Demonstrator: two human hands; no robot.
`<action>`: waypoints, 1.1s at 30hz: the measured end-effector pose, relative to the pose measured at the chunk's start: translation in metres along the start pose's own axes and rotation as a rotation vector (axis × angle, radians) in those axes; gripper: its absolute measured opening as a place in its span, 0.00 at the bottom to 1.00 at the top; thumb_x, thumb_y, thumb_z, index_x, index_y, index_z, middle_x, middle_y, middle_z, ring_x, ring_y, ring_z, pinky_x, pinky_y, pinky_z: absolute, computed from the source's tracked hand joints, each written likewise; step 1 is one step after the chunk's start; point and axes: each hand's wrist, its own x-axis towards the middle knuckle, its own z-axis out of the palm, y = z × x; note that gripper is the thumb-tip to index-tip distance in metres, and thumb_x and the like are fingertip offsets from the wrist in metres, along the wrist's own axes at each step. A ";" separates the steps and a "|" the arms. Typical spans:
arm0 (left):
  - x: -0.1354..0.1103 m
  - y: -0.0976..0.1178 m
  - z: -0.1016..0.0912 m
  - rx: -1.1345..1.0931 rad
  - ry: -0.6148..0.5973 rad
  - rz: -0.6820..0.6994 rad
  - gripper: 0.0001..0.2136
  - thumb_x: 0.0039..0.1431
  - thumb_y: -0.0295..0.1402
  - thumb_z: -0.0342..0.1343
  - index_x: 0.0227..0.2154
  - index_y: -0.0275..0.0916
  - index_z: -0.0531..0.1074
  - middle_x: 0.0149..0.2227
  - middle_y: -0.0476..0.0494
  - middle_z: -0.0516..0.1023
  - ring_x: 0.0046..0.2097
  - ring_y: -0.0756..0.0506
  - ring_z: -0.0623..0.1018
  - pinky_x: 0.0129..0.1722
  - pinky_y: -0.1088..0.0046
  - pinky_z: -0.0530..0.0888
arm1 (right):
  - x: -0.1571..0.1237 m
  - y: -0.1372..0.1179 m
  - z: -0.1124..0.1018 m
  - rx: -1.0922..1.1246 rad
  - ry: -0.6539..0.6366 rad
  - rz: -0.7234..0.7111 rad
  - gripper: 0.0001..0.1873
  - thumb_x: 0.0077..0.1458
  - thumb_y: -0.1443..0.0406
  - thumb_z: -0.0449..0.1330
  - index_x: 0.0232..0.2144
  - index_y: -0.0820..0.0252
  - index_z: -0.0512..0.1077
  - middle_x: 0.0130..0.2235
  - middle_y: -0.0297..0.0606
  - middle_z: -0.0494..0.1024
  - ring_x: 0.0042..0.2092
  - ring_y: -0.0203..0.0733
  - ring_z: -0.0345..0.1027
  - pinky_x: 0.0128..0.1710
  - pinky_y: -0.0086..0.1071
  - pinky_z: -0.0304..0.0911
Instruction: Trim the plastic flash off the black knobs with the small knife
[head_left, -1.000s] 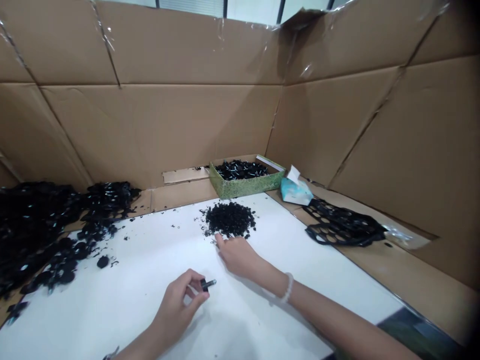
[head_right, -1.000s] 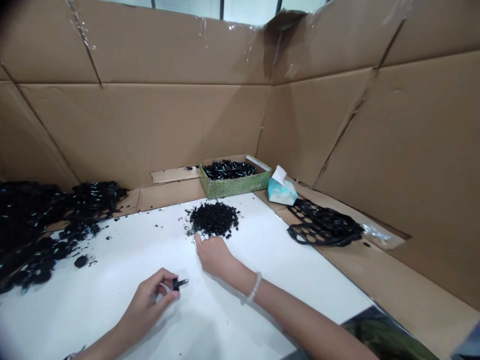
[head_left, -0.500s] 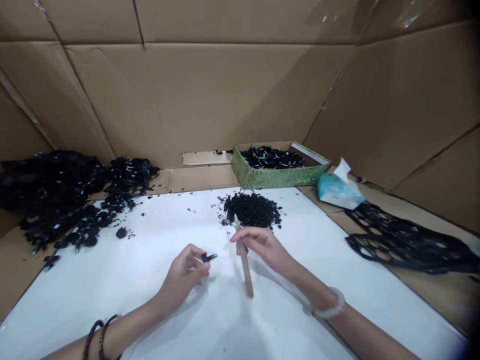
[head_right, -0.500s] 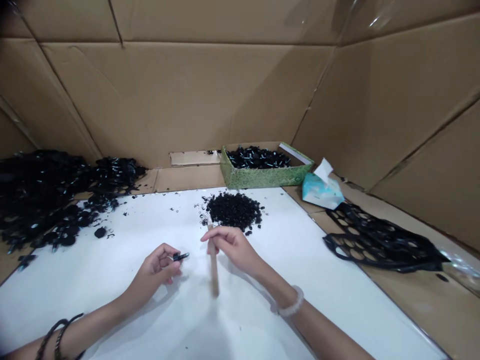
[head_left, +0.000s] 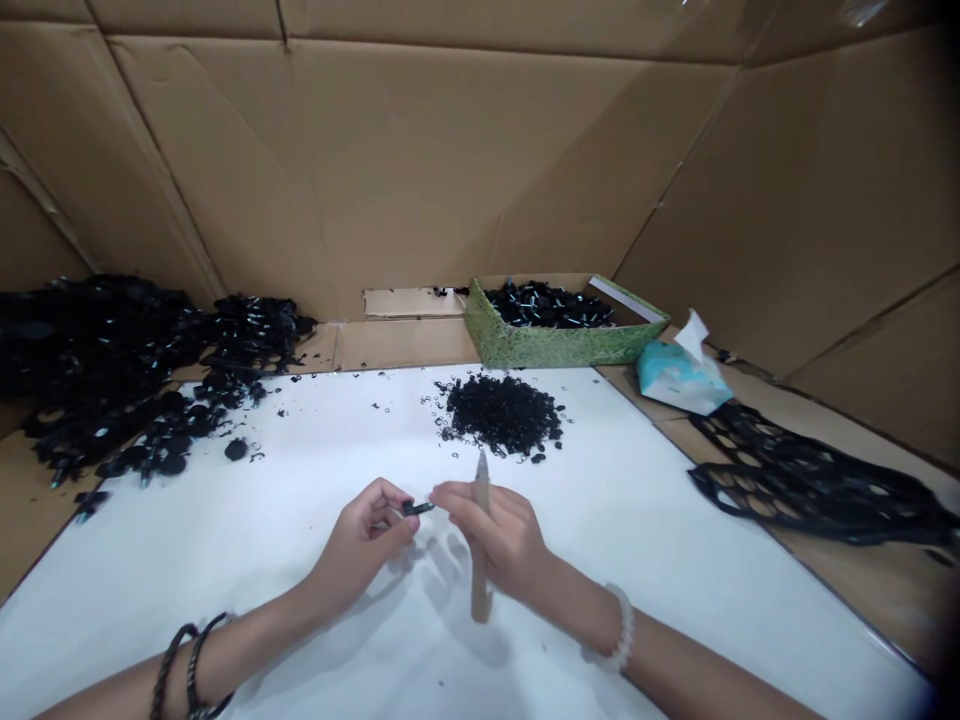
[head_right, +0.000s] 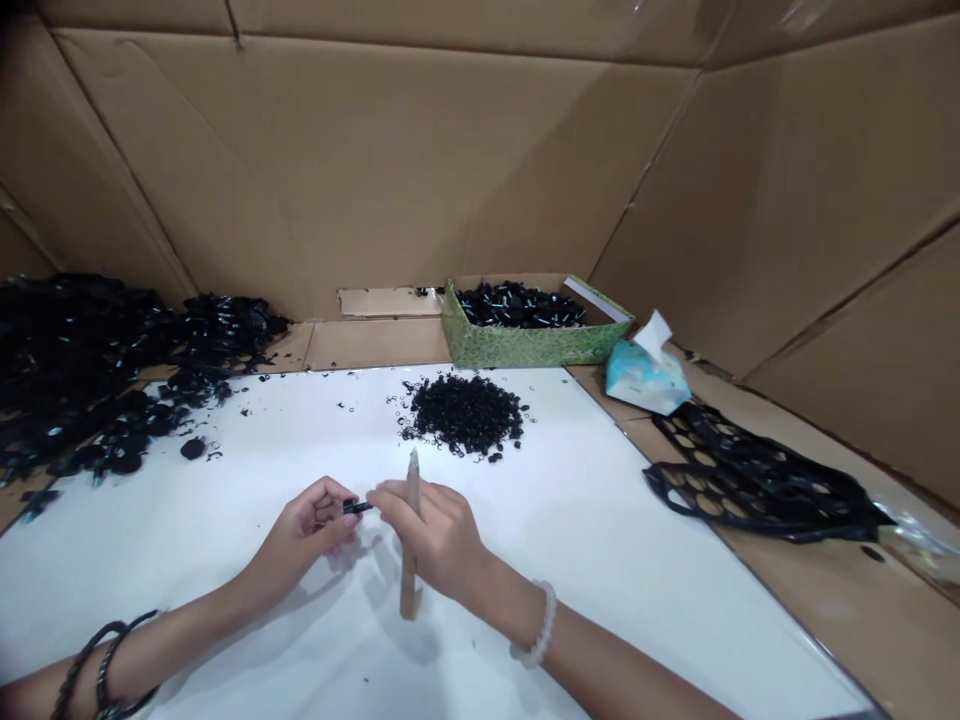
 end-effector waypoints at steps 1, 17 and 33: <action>0.000 0.000 0.000 0.001 -0.004 0.005 0.10 0.54 0.40 0.56 0.33 0.40 0.63 0.24 0.53 0.66 0.29 0.50 0.70 0.27 0.77 0.66 | 0.001 0.000 0.001 -0.043 -0.014 0.002 0.11 0.58 0.69 0.52 0.44 0.60 0.66 0.38 0.42 0.77 0.36 0.39 0.71 0.33 0.30 0.64; -0.001 0.006 0.001 0.009 -0.060 -0.056 0.16 0.56 0.43 0.52 0.22 0.36 0.63 0.21 0.48 0.72 0.21 0.54 0.67 0.23 0.78 0.65 | 0.012 -0.005 -0.003 -0.286 0.123 -0.304 0.04 0.52 0.73 0.58 0.31 0.61 0.68 0.36 0.39 0.78 0.31 0.37 0.68 0.27 0.30 0.63; -0.001 0.004 -0.001 -0.014 -0.060 -0.068 0.13 0.55 0.42 0.54 0.26 0.36 0.64 0.25 0.47 0.76 0.24 0.52 0.71 0.25 0.78 0.68 | 0.015 0.029 -0.019 -0.201 0.224 0.172 0.10 0.54 0.71 0.56 0.40 0.59 0.70 0.38 0.43 0.77 0.41 0.45 0.68 0.39 0.38 0.65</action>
